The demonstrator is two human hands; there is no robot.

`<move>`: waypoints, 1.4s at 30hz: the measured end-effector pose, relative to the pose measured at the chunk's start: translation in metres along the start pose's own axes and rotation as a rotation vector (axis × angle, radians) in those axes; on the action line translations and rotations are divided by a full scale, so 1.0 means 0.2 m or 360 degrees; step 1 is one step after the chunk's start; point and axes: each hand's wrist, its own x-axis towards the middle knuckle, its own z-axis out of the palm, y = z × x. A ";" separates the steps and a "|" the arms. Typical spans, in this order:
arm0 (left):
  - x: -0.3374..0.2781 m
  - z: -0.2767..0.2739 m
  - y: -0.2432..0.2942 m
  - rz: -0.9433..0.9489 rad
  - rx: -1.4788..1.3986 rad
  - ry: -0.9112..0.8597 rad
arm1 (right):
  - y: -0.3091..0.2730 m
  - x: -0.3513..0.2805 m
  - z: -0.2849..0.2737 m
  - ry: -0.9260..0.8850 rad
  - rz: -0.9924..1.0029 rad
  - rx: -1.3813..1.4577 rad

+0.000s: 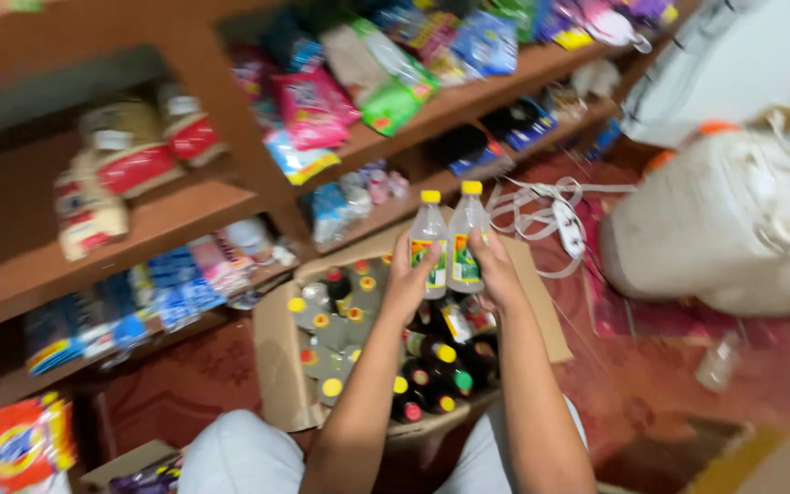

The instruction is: Stocking grocery shelves with bottles of condiments from a cardboard box.

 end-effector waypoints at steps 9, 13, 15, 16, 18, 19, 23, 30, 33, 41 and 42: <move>-0.21 -0.38 0.46 0.0350 -0.0073 0.0131 | 0.05 -0.04 0.57 -0.0011 -0.0181 -0.0385; -0.36 -0.54 0.87 0.0618 0.0014 0.0176 | -0.11 -0.15 0.99 -0.0197 -0.0363 -0.0639; -0.41 -0.62 1.11 0.0764 0.0182 0.0184 | -0.18 -0.15 1.20 -0.0404 -0.0707 -0.0523; -0.42 -0.68 1.24 0.0792 0.0190 0.0211 | -0.24 -0.14 1.33 -0.0443 -0.0715 -0.0518; -0.44 -0.77 1.51 0.0914 0.0270 0.0152 | -0.36 -0.14 1.58 -0.0508 -0.1077 -0.0685; -0.43 -0.83 1.63 0.0941 0.0277 0.0173 | -0.42 -0.11 1.70 -0.0540 -0.1091 -0.0678; -0.36 -1.09 2.09 0.1500 0.1098 0.0571 | -0.63 -0.04 2.19 -0.0838 -0.1207 -0.0458; -0.16 -1.44 2.63 0.1548 0.1219 0.0704 | -0.74 0.27 2.75 -0.0931 -0.1407 -0.0549; -0.01 -1.61 2.65 0.1425 0.1353 0.0775 | -0.68 0.40 2.84 -0.0728 -0.1673 -0.0936; 0.18 -1.80 2.72 0.1149 0.1147 0.0654 | -0.68 0.47 2.94 -0.0740 -0.1258 -0.1052; 0.18 -1.82 2.73 0.1177 0.1221 0.0660 | -0.69 0.47 2.95 -0.0692 -0.1268 -0.1129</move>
